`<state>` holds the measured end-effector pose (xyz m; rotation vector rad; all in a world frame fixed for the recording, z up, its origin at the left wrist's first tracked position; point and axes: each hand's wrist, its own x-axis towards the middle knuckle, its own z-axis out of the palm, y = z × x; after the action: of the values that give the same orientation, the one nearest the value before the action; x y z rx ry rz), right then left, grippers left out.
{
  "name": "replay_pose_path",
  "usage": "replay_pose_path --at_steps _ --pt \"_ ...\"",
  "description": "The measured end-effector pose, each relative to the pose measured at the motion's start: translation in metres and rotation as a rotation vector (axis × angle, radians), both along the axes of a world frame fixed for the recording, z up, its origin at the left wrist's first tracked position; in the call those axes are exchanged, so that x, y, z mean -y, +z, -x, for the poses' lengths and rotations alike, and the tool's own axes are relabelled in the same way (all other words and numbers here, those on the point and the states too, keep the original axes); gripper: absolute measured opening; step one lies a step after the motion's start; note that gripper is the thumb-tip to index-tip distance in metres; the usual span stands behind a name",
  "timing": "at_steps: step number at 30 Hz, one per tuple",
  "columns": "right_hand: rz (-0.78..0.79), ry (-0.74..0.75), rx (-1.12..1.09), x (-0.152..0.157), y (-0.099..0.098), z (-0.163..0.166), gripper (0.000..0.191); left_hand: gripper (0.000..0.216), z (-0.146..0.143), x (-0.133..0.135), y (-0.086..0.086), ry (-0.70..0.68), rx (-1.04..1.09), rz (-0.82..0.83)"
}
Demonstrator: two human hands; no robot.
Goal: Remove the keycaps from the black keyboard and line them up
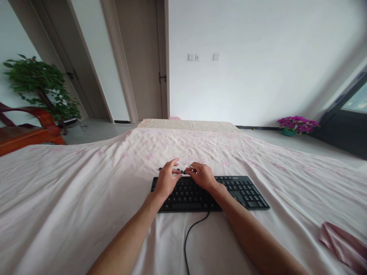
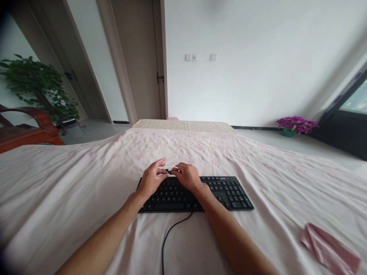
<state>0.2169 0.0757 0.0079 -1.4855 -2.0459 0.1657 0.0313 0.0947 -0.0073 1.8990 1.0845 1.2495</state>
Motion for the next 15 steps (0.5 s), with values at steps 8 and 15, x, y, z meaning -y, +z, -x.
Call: replay_pose_path --at_steps 8,15 --pt "0.116 -0.199 0.147 -0.016 0.0 -0.003 0.016 0.043 0.082 -0.027 -0.026 0.53 -0.085 -0.001" --pt "0.192 -0.215 0.303 -0.026 -0.004 0.006 0.02 0.035 0.092 -0.035 -0.041 0.529 -0.131 0.096"
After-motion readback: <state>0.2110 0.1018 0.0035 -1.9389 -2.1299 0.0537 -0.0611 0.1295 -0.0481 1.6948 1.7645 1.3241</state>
